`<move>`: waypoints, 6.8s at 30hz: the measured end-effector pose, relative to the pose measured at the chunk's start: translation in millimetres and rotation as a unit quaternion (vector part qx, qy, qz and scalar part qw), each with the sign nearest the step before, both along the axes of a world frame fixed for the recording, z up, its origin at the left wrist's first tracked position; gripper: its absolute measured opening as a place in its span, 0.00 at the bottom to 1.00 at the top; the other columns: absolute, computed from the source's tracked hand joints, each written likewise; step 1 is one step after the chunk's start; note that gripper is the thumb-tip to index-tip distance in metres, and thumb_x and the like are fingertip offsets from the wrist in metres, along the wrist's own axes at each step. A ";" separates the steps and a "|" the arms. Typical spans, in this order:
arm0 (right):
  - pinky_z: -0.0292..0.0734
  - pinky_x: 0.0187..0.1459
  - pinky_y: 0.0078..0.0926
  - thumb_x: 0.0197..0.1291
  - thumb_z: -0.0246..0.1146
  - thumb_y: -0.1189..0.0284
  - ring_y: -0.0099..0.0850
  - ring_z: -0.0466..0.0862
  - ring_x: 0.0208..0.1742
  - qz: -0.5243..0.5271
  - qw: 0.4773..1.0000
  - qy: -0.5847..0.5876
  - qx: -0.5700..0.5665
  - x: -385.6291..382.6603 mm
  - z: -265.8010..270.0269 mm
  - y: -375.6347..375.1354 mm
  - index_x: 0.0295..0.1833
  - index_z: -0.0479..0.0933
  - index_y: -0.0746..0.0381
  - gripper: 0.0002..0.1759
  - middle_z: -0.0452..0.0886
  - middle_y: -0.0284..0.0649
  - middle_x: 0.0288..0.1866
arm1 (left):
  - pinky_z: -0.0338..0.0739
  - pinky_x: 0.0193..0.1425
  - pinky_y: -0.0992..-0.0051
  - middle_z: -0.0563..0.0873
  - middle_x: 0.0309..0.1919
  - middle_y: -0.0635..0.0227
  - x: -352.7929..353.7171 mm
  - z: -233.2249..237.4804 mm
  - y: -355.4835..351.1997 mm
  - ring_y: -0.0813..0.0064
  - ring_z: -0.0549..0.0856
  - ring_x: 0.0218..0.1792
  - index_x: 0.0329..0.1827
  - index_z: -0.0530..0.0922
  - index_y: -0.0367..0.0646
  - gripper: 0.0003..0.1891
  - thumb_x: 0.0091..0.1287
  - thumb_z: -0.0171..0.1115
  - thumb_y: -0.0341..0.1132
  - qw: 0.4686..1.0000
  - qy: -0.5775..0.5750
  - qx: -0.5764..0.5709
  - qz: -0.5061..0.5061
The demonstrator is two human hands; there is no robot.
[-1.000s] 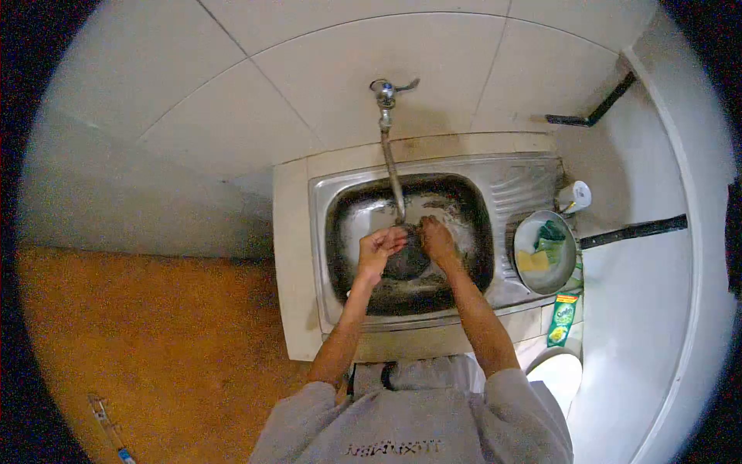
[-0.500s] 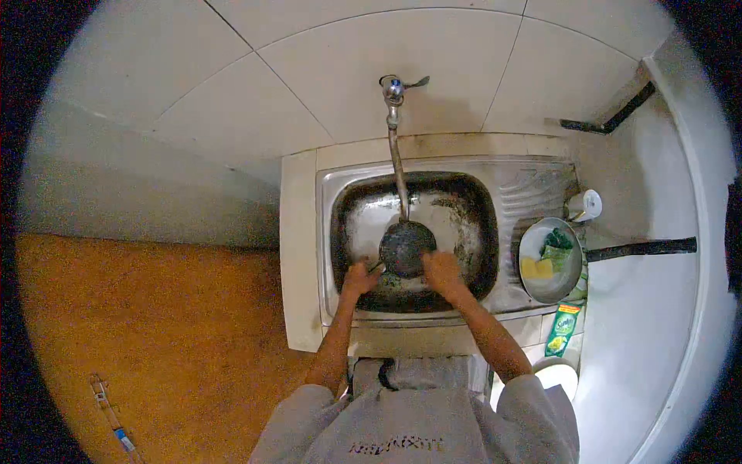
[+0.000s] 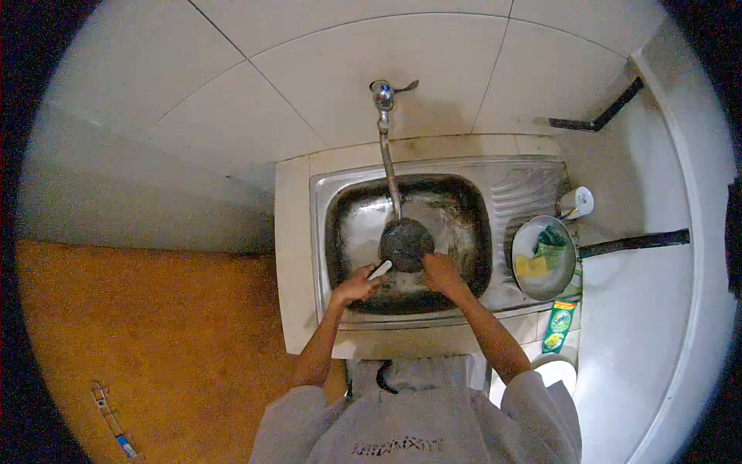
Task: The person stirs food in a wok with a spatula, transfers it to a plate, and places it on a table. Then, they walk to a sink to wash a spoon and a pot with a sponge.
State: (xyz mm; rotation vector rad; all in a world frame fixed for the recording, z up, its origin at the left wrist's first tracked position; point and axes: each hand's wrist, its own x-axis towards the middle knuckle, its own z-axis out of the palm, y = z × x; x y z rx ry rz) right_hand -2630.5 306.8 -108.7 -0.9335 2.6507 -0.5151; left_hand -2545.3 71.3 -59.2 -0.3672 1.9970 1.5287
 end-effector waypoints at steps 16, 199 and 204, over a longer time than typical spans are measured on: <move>0.74 0.33 0.50 0.50 0.56 0.74 0.50 0.79 0.33 -0.053 0.998 -0.024 0.004 -3.7 -5.9 -22.2 0.55 0.66 0.67 0.24 0.79 0.52 0.30 | 0.73 0.35 0.49 0.81 0.23 0.46 4.9 61.5 -17.6 0.43 0.81 0.29 0.49 0.71 0.37 0.13 0.65 0.51 0.34 0.881 0.156 -0.437 -0.097; 0.75 0.33 0.24 0.67 0.52 0.59 0.26 0.78 0.30 -0.530 0.543 -0.325 -0.564 -14.9 48.2 -55.1 0.33 0.74 0.63 0.18 0.78 0.36 0.28 | 0.71 0.29 0.60 0.78 0.22 0.50 -17.9 73.5 76.3 0.50 0.80 0.25 0.34 0.72 0.35 0.10 0.69 0.47 0.33 0.931 0.319 -0.174 -0.008; 0.73 0.25 0.23 0.68 0.51 0.59 0.27 0.75 0.21 -0.525 0.538 -0.362 -0.551 -18.1 32.9 -57.8 0.29 0.72 0.62 0.19 0.75 0.36 0.22 | 0.69 0.27 0.59 0.77 0.21 0.49 -17.9 66.4 78.2 0.49 0.79 0.24 0.33 0.71 0.35 0.10 0.68 0.48 0.33 0.946 0.272 -0.177 -0.023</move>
